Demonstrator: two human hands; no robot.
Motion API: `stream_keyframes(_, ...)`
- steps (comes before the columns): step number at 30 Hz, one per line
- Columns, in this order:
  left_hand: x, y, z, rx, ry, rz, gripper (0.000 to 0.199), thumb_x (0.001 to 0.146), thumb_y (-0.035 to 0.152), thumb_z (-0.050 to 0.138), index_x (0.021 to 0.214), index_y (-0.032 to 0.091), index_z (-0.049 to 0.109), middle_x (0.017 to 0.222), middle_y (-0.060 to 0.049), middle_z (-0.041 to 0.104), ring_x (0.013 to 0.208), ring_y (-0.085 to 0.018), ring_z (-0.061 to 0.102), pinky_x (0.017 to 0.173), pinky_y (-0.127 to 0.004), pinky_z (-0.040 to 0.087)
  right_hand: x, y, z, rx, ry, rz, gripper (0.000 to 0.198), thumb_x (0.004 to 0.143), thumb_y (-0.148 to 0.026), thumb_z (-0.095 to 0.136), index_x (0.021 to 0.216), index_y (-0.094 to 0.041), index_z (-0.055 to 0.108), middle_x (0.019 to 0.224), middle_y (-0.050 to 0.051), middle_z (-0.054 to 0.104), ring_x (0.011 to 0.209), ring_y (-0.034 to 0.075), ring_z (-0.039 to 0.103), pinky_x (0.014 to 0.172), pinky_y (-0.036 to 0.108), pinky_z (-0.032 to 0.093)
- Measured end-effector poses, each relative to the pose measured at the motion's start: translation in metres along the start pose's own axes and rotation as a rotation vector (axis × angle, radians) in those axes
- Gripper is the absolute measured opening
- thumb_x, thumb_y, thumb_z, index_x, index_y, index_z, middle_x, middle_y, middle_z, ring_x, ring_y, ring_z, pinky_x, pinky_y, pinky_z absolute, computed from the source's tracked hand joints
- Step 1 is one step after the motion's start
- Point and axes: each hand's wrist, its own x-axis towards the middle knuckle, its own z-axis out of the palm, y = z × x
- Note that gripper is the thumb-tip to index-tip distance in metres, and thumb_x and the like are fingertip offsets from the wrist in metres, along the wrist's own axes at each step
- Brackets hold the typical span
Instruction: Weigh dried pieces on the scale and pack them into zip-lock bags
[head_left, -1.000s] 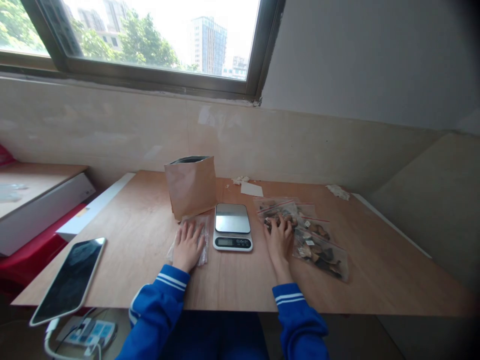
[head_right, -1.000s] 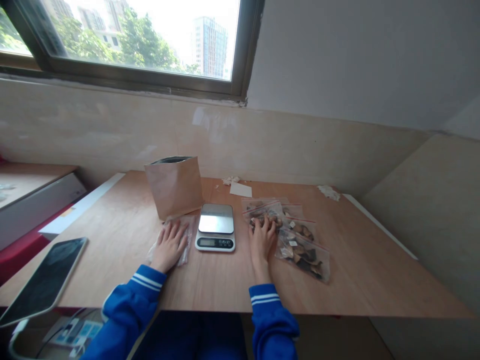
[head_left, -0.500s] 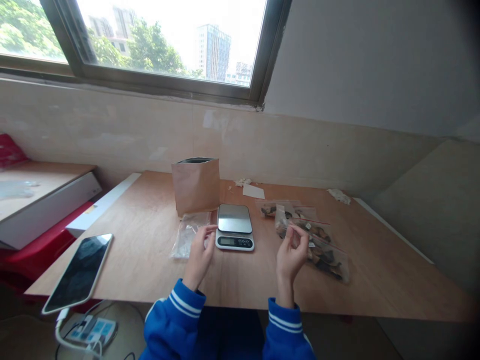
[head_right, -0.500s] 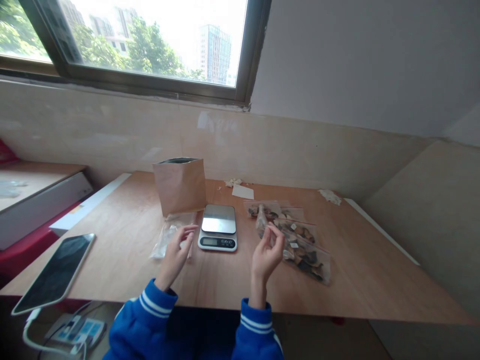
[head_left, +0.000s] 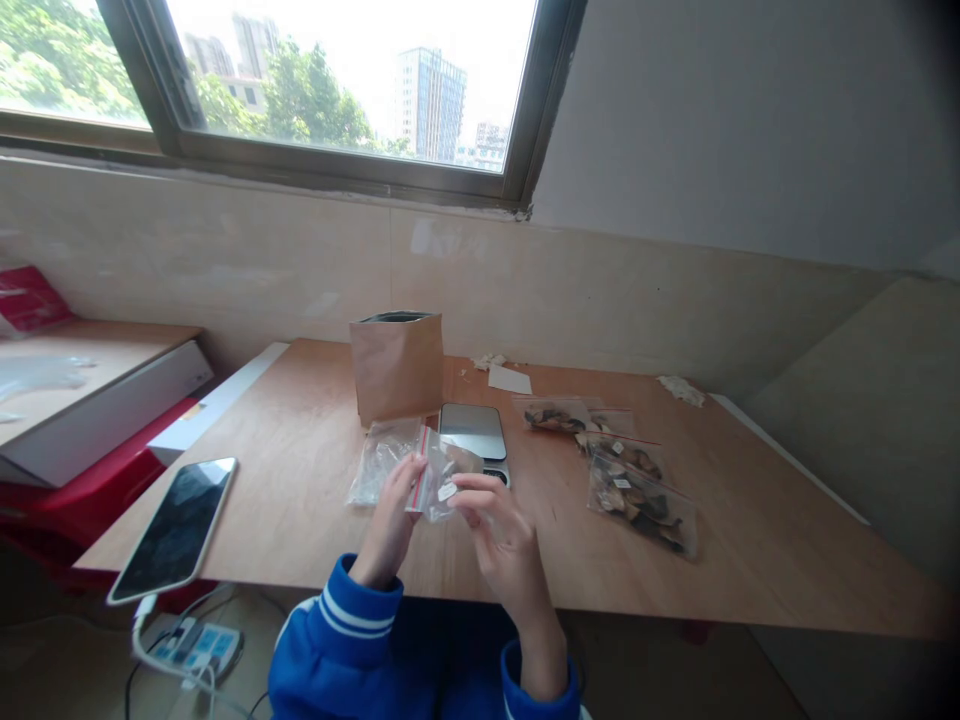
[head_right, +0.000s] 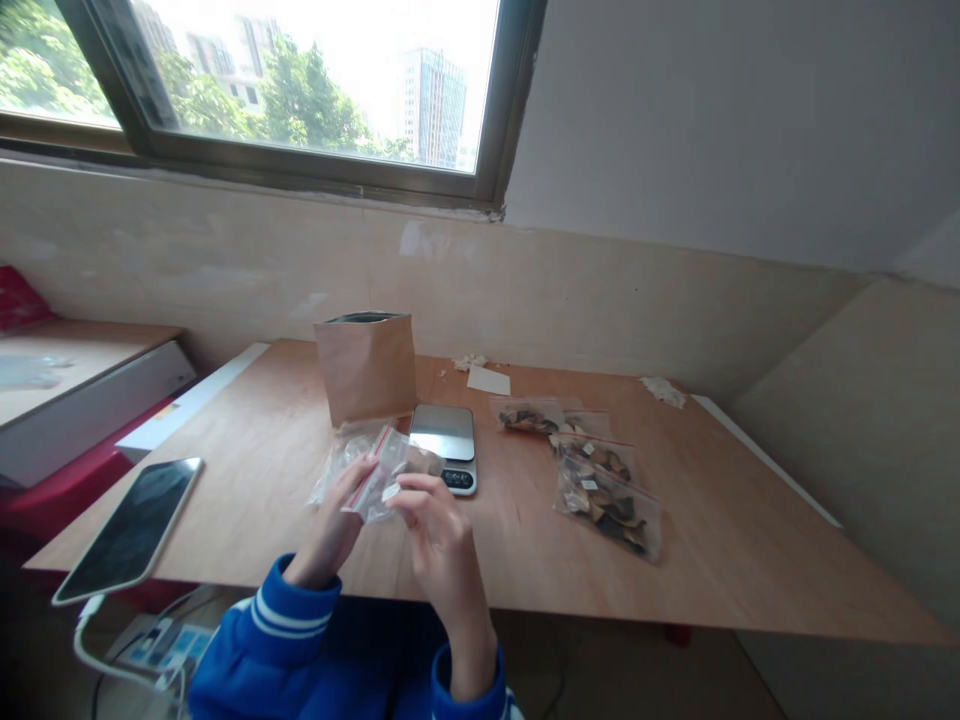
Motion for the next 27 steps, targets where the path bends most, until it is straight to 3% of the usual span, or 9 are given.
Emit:
stream_keyframes(2, 0.002, 0.0, -0.005, 0.133, 0.068, 0.144, 0.03, 0.081, 0.048, 0.059, 0.079, 0.019, 0.055, 0.076, 0.001, 0.056, 0.071, -0.014, 0.053, 0.065, -0.025, 0.045, 0.0, -0.007, 0.001, 0.027, -0.044, 0.059, 0.017, 0.095, -0.024, 0.049, 0.097, -0.024, 0.065, 0.109, 0.005, 0.066, 0.106, 0.019, 0.062, 0.094, 0.032, 0.048)
stream_keyframes(4, -0.001, 0.002, -0.006, 0.281, 0.049, 0.267, 0.028, 0.086, 0.046, 0.054, 0.077, 0.019, 0.054, 0.073, 0.002, 0.053, 0.07, -0.013, 0.051, 0.066, -0.025, 0.044, 0.0, -0.009, 0.004, 0.038, -0.051, 0.149, 0.019, 0.095, -0.029, 0.048, 0.105, -0.023, 0.063, 0.108, 0.006, 0.066, 0.106, 0.019, 0.062, 0.096, 0.033, 0.048)
stream_keyframes(7, -0.009, 0.004, 0.0, 0.5, -0.13, 0.412, 0.026, 0.092, 0.04, 0.048, 0.078, 0.019, 0.056, 0.076, 0.0, 0.053, 0.073, -0.014, 0.051, 0.069, -0.025, 0.044, 0.0, -0.007, 0.014, 0.034, 0.036, 0.27, 0.027, 0.095, -0.036, 0.048, 0.116, -0.023, 0.058, 0.109, 0.006, 0.066, 0.102, 0.019, 0.063, 0.091, 0.031, 0.051)
stream_keyframes(10, -0.017, 0.001, 0.004, 0.656, -0.309, 0.505, 0.023, 0.094, 0.035, 0.046, 0.086, 0.018, 0.059, 0.087, -0.004, 0.055, 0.081, -0.016, 0.053, 0.074, -0.027, 0.044, 0.002, -0.002, 0.023, 0.082, 0.16, 0.349, 0.028, 0.094, -0.041, 0.049, 0.112, -0.021, 0.059, 0.106, 0.007, 0.067, 0.093, 0.018, 0.065, 0.083, 0.03, 0.054)
stream_keyframes(15, -0.018, -0.004, 0.002, 0.766, -0.409, 0.529, 0.022, 0.096, 0.03, 0.042, 0.102, 0.02, 0.061, 0.092, -0.006, 0.053, 0.083, -0.017, 0.054, 0.074, -0.028, 0.046, 0.002, 0.002, 0.024, 0.145, 0.203, 0.411, 0.027, 0.091, -0.044, 0.053, 0.096, -0.019, 0.063, 0.093, 0.006, 0.07, 0.083, 0.018, 0.068, 0.077, 0.029, 0.056)
stream_keyframes(19, -0.016, -0.004, -0.001, 0.799, -0.429, 0.521, 0.025, 0.097, 0.03, 0.039, 0.105, 0.02, 0.061, 0.095, -0.007, 0.054, 0.087, -0.018, 0.055, 0.079, -0.03, 0.046, 0.002, 0.004, 0.021, 0.135, 0.201, 0.394, 0.026, 0.091, -0.042, 0.052, 0.09, -0.02, 0.065, 0.089, 0.004, 0.071, 0.08, 0.018, 0.068, 0.076, 0.028, 0.055)
stream_keyframes(24, -0.016, -0.006, -0.002, 0.779, -0.414, 0.501, 0.028, 0.096, 0.034, 0.041, 0.098, 0.02, 0.064, 0.091, -0.006, 0.055, 0.085, -0.018, 0.055, 0.078, -0.03, 0.045, 0.0, 0.008, 0.023, 0.087, 0.253, 0.369, 0.027, 0.09, -0.042, 0.054, 0.085, -0.019, 0.067, 0.086, 0.004, 0.072, 0.078, 0.018, 0.067, 0.075, 0.028, 0.054)
stream_keyframes(27, -0.018, -0.006, -0.002, 0.723, -0.372, 0.477, 0.03, 0.096, 0.036, 0.042, 0.082, 0.018, 0.063, 0.082, -0.004, 0.054, 0.079, -0.016, 0.054, 0.073, -0.028, 0.044, -0.001, 0.01, 0.023, 0.09, 0.296, 0.399, 0.029, 0.09, -0.043, 0.053, 0.082, -0.019, 0.068, 0.085, 0.005, 0.073, 0.079, 0.019, 0.068, 0.076, 0.029, 0.053)
